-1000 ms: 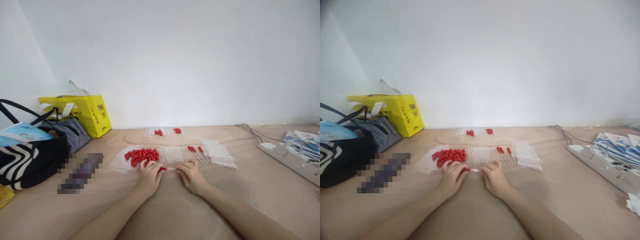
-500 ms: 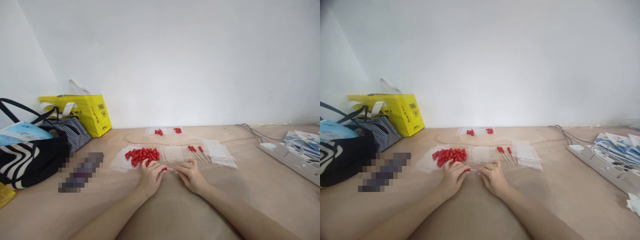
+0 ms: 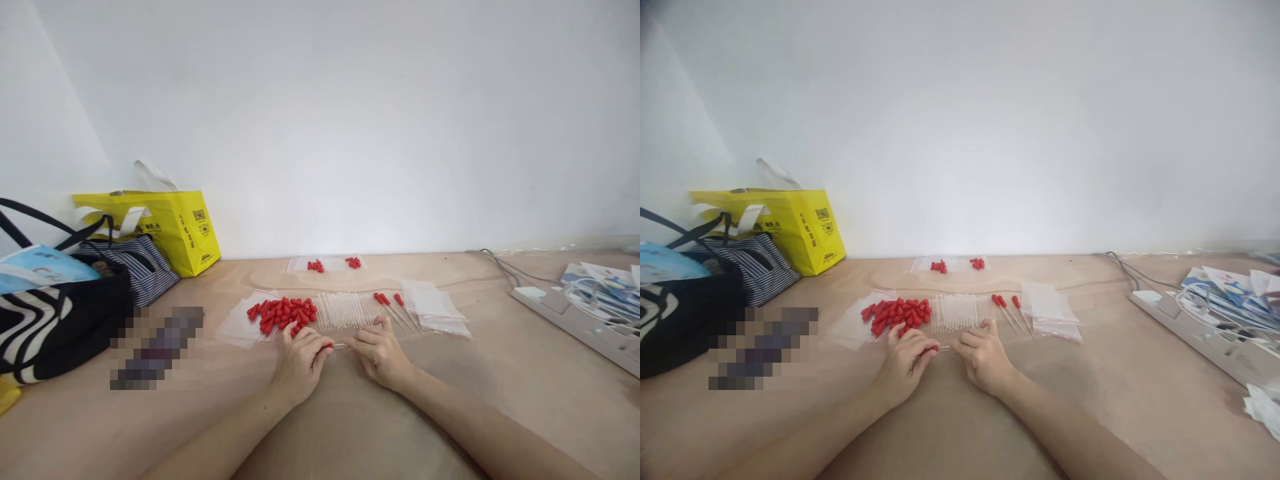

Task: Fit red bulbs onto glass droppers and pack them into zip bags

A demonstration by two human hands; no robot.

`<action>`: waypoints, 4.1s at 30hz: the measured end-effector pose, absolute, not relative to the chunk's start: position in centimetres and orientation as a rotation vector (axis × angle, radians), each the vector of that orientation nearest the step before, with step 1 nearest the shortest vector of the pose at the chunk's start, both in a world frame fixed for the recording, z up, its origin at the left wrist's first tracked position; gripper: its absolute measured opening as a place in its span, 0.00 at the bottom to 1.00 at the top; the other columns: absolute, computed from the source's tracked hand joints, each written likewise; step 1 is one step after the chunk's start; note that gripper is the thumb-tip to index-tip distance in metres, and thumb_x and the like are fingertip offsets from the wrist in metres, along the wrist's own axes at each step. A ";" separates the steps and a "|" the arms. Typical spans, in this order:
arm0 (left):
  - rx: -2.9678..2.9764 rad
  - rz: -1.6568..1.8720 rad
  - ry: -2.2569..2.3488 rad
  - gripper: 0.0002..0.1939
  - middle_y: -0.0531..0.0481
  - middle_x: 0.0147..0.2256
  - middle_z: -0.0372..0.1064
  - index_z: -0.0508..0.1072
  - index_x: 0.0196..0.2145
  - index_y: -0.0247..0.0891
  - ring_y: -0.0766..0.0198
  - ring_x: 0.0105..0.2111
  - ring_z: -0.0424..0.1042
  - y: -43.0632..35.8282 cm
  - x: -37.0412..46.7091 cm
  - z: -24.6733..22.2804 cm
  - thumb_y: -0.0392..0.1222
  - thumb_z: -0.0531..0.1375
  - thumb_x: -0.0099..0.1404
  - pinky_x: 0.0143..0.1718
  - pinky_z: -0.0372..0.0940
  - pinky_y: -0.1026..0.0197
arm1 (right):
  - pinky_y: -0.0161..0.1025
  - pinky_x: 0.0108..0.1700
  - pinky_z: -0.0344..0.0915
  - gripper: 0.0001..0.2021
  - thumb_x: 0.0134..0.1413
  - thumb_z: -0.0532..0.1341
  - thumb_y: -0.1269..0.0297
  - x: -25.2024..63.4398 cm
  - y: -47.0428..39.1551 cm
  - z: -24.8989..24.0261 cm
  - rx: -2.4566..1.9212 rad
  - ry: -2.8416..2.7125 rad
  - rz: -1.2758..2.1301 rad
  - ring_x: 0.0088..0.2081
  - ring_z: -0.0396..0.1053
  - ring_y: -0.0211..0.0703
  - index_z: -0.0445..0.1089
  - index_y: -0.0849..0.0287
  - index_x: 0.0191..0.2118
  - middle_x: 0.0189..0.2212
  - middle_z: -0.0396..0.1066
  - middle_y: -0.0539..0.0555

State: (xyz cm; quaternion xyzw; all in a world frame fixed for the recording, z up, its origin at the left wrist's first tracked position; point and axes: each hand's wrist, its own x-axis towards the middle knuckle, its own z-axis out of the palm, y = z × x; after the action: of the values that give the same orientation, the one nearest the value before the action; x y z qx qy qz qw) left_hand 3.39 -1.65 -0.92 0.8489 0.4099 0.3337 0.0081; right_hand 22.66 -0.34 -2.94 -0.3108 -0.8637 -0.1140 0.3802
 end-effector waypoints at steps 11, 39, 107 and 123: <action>2.689 1.124 1.243 0.10 0.55 0.24 0.69 0.69 0.29 0.40 0.65 0.30 0.66 -2.0 3.8 -0.7 0.38 0.49 0.62 0.48 0.42 0.49 | 0.39 0.37 0.44 0.11 0.51 0.49 0.74 22.0 -1.0 -2.5 -0.828 -2.197 -0.342 0.24 0.57 0.33 0.67 0.60 0.31 0.20 0.65 0.48; 2.773 1.159 1.243 0.04 0.57 0.28 0.72 0.70 0.30 0.44 0.64 0.34 0.67 -1.1 3.0 0.1 0.42 0.56 0.60 0.54 0.35 0.47 | 0.40 0.41 0.44 0.08 0.53 0.52 0.70 22.3 -1.0 -2.5 -0.961 -2.157 -0.333 0.25 0.60 0.33 0.69 0.57 0.32 0.21 0.68 0.48; 2.850 1.430 1.434 0.07 0.53 0.29 0.71 0.71 0.32 0.42 0.61 0.35 0.65 0.9 1.2 -0.5 0.39 0.53 0.62 0.49 0.43 0.47 | 0.48 0.42 0.50 0.15 0.50 0.49 0.59 25.1 6.1 -0.2 -2.316 -1.805 0.143 0.38 0.67 0.51 0.70 0.60 0.29 0.33 0.72 0.60; 2.803 0.899 1.264 0.12 0.50 0.36 0.69 0.70 0.38 0.43 0.58 0.39 0.62 -1.2 1.6 -0.2 0.46 0.58 0.55 0.46 0.46 0.49 | 0.40 0.43 0.47 0.10 0.55 0.48 0.72 24.3 -1.4 -3.0 -1.171 -2.223 -0.194 0.32 0.64 0.36 0.66 0.58 0.34 0.28 0.69 0.51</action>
State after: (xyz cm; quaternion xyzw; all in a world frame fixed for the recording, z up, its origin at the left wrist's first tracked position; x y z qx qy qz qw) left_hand 1.63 -1.20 -0.25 0.8746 0.3942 0.2806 -0.0310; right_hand 24.28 -1.43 -3.00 -0.4425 -0.8398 -0.0735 0.3058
